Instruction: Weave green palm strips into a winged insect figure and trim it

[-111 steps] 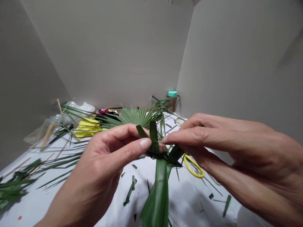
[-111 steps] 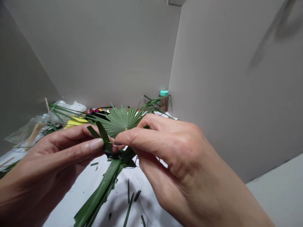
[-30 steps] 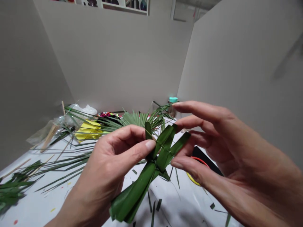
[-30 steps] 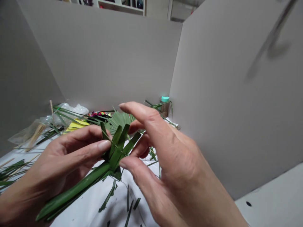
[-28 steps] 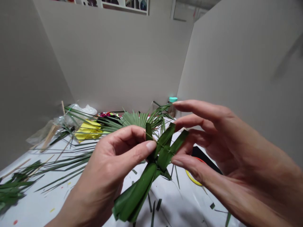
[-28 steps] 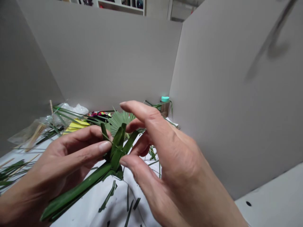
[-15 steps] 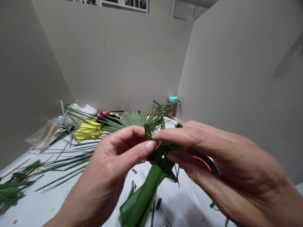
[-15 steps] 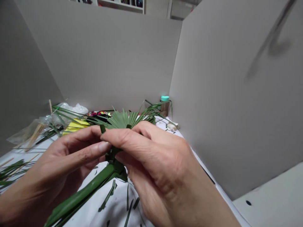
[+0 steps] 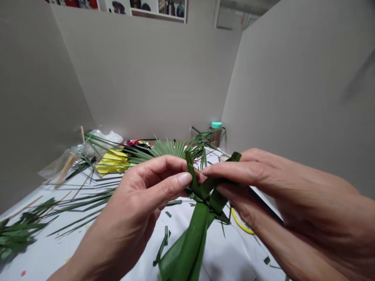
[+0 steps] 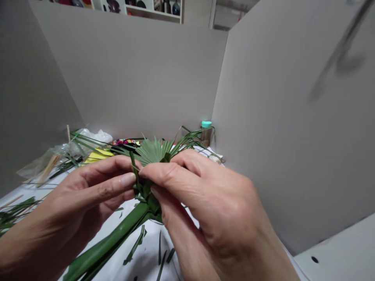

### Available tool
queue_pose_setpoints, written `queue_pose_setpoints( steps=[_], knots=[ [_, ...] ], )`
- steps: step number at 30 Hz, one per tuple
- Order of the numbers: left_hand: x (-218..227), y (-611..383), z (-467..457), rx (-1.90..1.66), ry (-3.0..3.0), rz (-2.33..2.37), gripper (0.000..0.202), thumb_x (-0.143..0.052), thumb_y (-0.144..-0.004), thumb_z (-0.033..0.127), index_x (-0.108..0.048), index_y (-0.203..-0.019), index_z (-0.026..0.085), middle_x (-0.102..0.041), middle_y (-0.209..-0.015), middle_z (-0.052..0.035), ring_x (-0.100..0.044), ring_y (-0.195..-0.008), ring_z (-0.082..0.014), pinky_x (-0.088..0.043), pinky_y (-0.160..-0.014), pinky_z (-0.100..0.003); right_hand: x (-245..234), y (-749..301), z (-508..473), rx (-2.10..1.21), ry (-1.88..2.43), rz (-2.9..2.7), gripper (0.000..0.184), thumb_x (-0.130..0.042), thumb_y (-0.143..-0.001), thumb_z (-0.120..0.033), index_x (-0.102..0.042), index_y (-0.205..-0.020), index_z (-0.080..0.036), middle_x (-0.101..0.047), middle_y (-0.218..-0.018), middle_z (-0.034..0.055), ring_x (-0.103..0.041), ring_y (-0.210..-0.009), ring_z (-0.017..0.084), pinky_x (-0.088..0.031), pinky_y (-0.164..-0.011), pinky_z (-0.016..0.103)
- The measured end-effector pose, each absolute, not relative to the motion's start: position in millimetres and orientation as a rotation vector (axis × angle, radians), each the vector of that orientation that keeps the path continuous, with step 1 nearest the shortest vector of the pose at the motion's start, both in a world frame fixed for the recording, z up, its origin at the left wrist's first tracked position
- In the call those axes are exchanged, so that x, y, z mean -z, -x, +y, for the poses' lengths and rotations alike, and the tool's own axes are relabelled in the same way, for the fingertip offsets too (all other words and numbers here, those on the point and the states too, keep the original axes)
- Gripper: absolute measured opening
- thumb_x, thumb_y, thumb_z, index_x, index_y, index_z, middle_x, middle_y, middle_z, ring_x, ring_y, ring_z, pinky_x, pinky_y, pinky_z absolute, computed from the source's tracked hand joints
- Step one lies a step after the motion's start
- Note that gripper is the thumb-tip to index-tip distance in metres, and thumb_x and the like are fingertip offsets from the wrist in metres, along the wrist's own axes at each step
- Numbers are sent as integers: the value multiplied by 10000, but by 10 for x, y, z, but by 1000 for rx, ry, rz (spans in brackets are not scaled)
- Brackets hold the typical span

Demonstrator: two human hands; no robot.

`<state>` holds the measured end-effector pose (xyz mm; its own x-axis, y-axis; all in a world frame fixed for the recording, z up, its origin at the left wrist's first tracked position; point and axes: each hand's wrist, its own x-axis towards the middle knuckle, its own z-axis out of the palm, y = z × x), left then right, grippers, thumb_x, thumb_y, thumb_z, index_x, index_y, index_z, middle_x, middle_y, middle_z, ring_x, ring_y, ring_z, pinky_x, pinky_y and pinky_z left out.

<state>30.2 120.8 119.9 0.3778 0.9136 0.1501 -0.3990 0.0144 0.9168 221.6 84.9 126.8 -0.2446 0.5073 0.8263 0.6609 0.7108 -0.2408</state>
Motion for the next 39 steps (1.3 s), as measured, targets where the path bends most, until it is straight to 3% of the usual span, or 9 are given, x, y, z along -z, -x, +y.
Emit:
queue_pose_setpoints(
  steps=[5, 17, 22, 26, 30, 39],
  knots=[
    [-1233, -314, 1221, -1135, -1126, 600, 103, -842, -785, 135, -829, -760, 234, -753, -722, 56, -667, -715, -88, -533, -677, -110, -1404, -2099, 867, 242, 989, -1994, 230, -668, -952, -390, -784, -1142, -334, -740, -863, 41, -748, -805, 222, -626, -639, 300],
    [-1230, -302, 1211, -1137, -1089, 653, 70, -850, -793, 226, -792, -771, 258, -742, -725, 46, -638, -713, -117, -522, -682, -182, -1471, -2008, 853, 369, 1046, -2017, 254, -609, -961, -425, -788, -1102, -314, -718, -836, 59, -735, -773, 220, -611, -600, 290],
    [-1203, -312, 1236, -1202, -1160, 678, 78, -839, -818, 227, -788, -770, 260, -744, -720, 68, -638, -710, -95, -521, -677, -131, -1422, -2102, 837, 384, 1068, -2005, 234, -591, -964, -343, -782, -1093, -304, -725, -841, 53, -731, -731, 201, -595, -563, 264],
    [-1190, -312, 1256, -1212, -1224, 692, 96, -791, -871, 238, -790, -787, 284, -748, -742, 72, -647, -721, -96, -532, -705, -124, -1332, -2207, 813, 320, 935, -1988, 263, -545, -953, -170, -746, -1086, -274, -732, -877, 12, -680, -639, 107, -526, -494, 163],
    [-1209, -311, 1248, -1229, -1215, 710, 90, -810, -862, 271, -782, -776, 276, -737, -748, 64, -640, -722, -97, -534, -701, -122, -1315, -2242, 761, 218, 902, -2033, 355, -534, -901, -24, -718, -1133, -220, -714, -911, -24, -632, -671, 40, -505, -566, 103],
    [-1242, -346, 1243, -1288, -1200, 719, 78, -815, -843, 229, -800, -780, 272, -759, -743, 58, -669, -698, -88, -556, -685, -96, -1342, -2242, 728, 235, 982, -2081, 374, -523, -925, -31, -704, -1186, -228, -732, -1016, 5, -665, -767, 78, -489, -583, 182]
  ],
)
